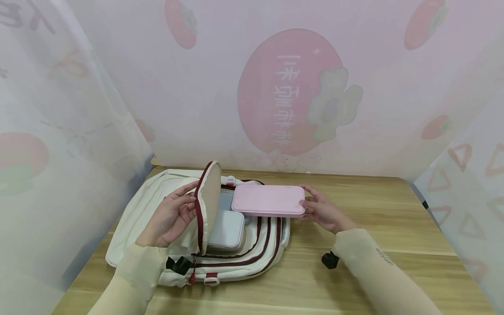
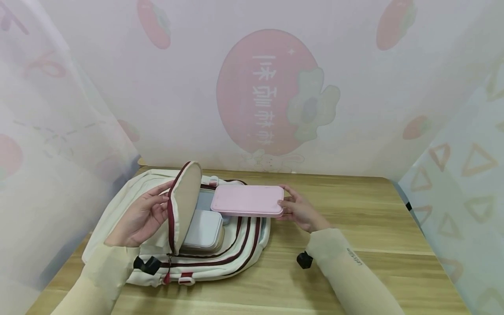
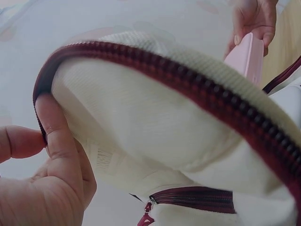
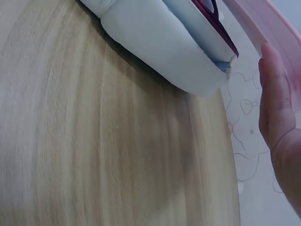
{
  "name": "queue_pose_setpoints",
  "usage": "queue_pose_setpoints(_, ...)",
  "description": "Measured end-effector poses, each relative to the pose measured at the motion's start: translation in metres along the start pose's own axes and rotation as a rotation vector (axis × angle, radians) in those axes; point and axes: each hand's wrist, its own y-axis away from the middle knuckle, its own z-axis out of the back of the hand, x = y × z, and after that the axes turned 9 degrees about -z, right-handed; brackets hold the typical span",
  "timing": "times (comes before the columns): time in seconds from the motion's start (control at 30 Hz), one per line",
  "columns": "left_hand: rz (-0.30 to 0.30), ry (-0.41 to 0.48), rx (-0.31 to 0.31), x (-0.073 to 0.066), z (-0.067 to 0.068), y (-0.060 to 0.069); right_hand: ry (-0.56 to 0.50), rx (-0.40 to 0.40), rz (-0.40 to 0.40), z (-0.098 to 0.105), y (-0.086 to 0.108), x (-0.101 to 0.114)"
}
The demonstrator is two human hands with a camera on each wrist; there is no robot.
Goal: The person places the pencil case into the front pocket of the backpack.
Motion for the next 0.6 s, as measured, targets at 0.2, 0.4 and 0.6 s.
queue_pose_setpoints(0.2, 0.004, 0.002, -0.007, 0.000, -0.001, 0.000, 0.008, -0.005, -0.013, -0.008, -0.005, -0.004)
queue_pose_setpoints(0.4, 0.005, 0.006, -0.008, 0.000, -0.001, 0.001, -0.014, -0.017, -0.037, -0.016, -0.010, -0.007)
queue_pose_setpoints(0.6, 0.006, 0.000, -0.006, 0.000, -0.002, 0.000, 0.005, -0.024, -0.071, -0.026, -0.013, -0.004)
